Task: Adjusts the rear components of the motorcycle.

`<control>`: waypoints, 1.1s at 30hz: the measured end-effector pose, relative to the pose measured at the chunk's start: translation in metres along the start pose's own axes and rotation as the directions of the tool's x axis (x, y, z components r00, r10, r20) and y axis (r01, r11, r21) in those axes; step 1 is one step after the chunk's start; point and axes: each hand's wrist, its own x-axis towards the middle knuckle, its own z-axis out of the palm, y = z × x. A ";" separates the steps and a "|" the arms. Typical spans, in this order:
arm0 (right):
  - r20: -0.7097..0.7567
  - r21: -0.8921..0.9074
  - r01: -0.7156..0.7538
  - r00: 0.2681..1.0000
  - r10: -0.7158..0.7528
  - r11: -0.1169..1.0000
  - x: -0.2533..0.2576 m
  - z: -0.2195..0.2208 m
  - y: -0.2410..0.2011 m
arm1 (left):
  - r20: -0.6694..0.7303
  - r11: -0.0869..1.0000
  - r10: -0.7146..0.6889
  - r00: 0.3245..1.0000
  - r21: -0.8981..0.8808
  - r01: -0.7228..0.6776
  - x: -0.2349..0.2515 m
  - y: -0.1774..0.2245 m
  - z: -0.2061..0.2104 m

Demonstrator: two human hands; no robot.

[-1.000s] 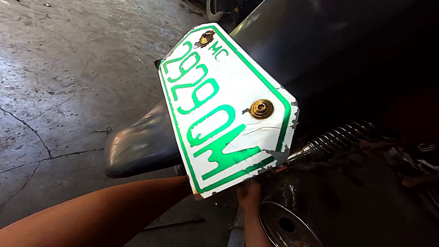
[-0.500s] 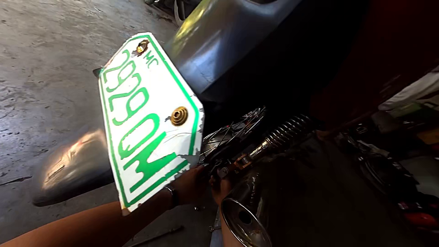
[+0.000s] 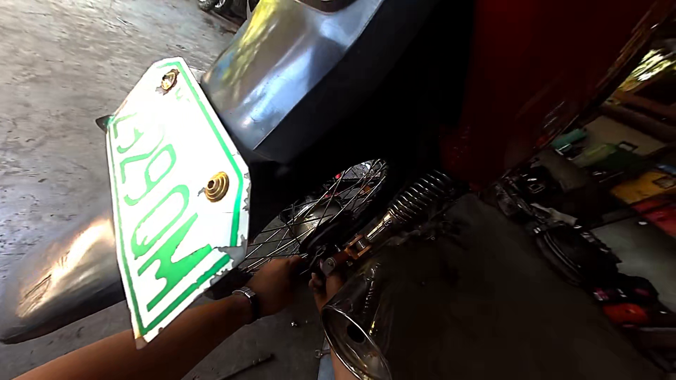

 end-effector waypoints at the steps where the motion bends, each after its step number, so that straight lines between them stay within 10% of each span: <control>1: 0.007 0.004 -0.003 1.000 0.003 1.000 0.000 0.000 -0.001 | 0.010 1.000 0.008 1.000 0.002 -0.009 0.001 -0.001 -0.002; 18: 0.015 -0.049 0.066 0.998 -0.066 0.997 -0.014 0.005 0.001 | 0.175 0.996 0.032 0.984 0.071 -0.045 -0.017 0.019 -0.030; 33: 0.018 -0.007 0.078 0.997 -0.078 0.997 -0.015 0.002 0.005 | 0.050 0.982 0.167 0.985 0.078 -0.171 -0.005 -0.015 -0.009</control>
